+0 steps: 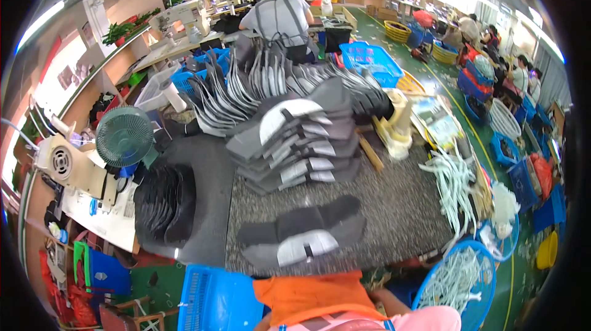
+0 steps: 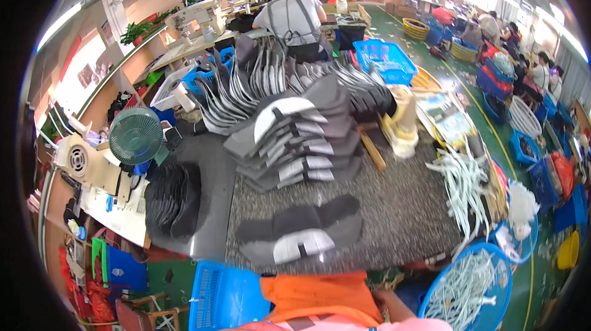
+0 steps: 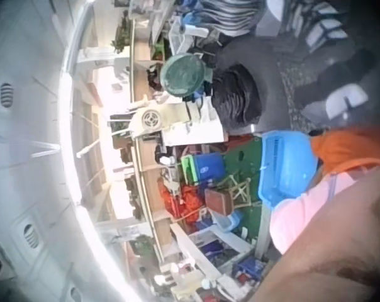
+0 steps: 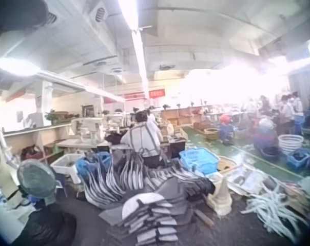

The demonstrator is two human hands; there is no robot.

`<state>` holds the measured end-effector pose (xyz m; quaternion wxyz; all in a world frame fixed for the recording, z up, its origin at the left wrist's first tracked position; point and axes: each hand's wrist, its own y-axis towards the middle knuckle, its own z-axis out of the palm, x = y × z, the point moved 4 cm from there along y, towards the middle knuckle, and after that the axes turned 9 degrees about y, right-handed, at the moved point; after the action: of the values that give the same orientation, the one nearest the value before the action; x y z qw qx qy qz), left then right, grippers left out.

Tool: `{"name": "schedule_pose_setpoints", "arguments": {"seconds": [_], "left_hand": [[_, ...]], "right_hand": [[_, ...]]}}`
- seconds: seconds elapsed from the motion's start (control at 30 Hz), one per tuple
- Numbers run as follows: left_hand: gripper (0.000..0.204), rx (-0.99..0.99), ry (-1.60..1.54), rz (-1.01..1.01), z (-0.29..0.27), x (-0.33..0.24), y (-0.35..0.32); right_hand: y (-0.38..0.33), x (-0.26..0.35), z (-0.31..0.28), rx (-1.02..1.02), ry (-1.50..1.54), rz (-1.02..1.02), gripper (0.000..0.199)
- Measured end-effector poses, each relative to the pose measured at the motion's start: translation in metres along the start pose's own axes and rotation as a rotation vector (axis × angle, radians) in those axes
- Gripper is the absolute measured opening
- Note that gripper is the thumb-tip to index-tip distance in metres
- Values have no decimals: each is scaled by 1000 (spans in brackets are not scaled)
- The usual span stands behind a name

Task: The person places a basket nearby, applies adhesive strips to fabric shoe pieces one at a time, folds and presses the material over the strips by hand, and stacks the finished pieces into the basket.

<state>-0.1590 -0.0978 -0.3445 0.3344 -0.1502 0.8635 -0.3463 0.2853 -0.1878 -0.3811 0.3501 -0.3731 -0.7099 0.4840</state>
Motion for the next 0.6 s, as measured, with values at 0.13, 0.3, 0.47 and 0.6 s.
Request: {"name": "schedule_pose_setpoints", "arguments": {"seconds": [0.13, 0.3, 0.47, 0.6], "left_hand": [[46, -47, 132, -16, -3, -46, 33], [49, -45, 197, 13, -31, -64, 26], [52, -13, 293, 59, -67, -64, 11], [55, 431, 830, 235, -124, -45, -41]], "right_hand": [[-42, 35, -19, -136, -9, 16, 41], [-93, 80, -37, -255, -100, -15, 41], [-100, 99, -39, -285, -212, -85, 40], [-134, 105, -52, -245, -479, -54, 40]]}}
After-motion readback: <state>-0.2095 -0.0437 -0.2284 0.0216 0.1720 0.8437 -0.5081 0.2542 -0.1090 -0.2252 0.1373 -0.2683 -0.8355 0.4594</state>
